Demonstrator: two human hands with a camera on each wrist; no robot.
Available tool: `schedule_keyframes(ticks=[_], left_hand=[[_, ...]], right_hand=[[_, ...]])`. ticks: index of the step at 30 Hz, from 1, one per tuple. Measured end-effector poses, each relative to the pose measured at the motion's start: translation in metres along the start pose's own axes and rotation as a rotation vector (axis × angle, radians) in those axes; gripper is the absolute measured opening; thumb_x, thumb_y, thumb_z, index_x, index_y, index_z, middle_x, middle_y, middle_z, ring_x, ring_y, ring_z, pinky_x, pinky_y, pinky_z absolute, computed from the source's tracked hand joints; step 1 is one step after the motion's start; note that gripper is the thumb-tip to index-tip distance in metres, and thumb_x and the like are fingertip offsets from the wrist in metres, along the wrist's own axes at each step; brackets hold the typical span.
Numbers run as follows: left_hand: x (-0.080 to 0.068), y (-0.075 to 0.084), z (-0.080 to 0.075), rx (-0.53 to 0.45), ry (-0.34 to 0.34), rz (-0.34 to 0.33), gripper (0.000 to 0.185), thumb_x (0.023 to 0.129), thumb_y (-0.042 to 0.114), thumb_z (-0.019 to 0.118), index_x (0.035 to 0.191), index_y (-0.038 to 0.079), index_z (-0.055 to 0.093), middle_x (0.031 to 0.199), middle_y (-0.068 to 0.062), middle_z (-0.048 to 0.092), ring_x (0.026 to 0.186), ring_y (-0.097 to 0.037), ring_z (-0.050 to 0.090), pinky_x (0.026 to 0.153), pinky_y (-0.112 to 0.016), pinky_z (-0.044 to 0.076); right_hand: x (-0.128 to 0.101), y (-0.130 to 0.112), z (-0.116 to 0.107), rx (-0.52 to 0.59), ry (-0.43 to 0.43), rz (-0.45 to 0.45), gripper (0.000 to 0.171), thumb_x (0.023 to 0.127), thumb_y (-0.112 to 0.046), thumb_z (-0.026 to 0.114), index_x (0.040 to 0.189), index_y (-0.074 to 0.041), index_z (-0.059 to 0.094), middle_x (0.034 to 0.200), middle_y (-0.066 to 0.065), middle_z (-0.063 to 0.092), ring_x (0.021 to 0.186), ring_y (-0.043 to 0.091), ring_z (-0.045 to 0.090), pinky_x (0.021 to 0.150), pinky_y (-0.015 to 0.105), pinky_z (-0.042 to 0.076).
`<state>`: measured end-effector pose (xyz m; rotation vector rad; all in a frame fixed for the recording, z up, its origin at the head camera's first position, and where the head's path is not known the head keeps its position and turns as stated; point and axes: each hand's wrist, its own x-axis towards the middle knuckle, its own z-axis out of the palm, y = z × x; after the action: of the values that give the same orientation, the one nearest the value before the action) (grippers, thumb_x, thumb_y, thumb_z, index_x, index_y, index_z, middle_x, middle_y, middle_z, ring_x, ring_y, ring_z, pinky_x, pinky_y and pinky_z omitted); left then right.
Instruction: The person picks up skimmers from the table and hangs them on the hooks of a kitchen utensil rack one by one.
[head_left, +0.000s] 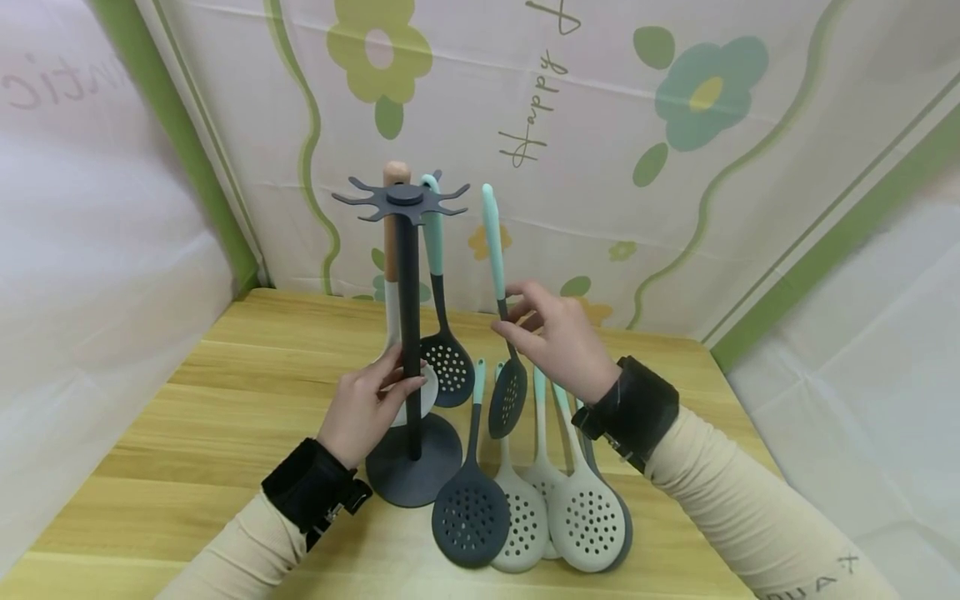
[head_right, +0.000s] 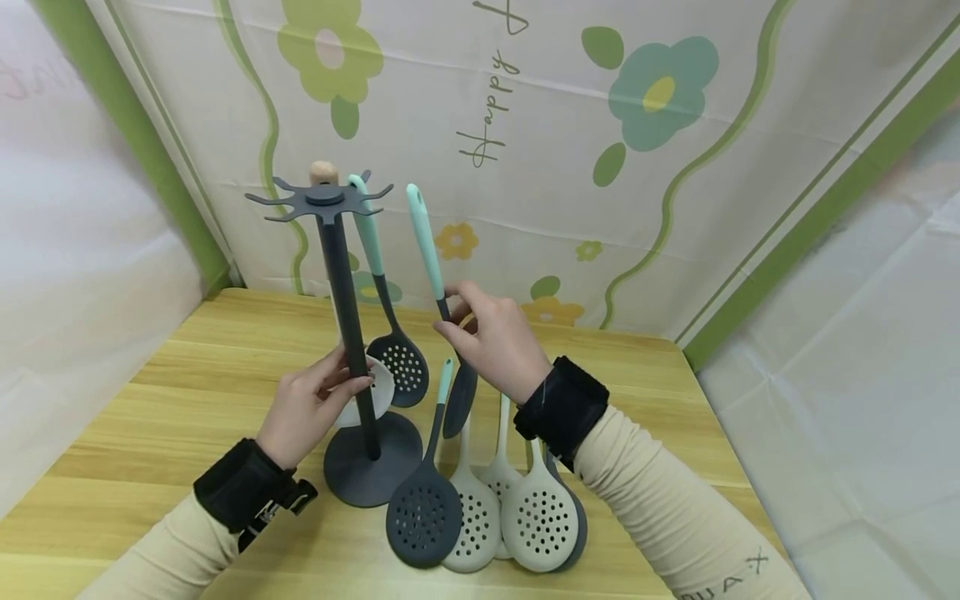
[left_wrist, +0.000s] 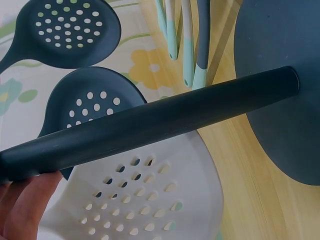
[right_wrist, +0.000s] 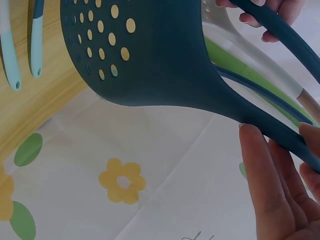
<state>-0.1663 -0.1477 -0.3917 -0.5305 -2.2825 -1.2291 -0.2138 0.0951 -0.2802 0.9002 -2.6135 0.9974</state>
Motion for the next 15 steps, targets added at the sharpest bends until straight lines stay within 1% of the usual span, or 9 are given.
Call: schedule_keyframes(ticks=[9, 15], left_hand=[[-0.0001, -0.0001, 0.0001, 0.013, 0.005, 0.0, 0.042, 0.088, 0.002, 0.071, 0.128, -0.004, 0.06, 0.102, -0.019, 0.074, 0.091, -0.035, 0.074, 0.069, -0.039, 0.063], [0.0002, -0.0001, 0.0001, 0.011, 0.009, 0.006, 0.042, 0.089, 0.002, 0.071, 0.129, -0.004, 0.059, 0.102, -0.019, 0.074, 0.091, -0.035, 0.074, 0.069, -0.038, 0.063]], right_hand=[[0.0038, -0.0046, -0.0015, -0.016, 0.015, -0.02, 0.039, 0.093, -0.017, 0.07, 0.129, -0.006, 0.057, 0.094, 0.011, 0.074, 0.078, 0.023, 0.072, 0.066, 0.036, 0.061], [0.0061, -0.0072, -0.0024, -0.017, 0.011, -0.027, 0.041, 0.094, -0.016, 0.07, 0.132, -0.007, 0.057, 0.092, 0.01, 0.074, 0.076, 0.02, 0.072, 0.063, 0.033, 0.059]])
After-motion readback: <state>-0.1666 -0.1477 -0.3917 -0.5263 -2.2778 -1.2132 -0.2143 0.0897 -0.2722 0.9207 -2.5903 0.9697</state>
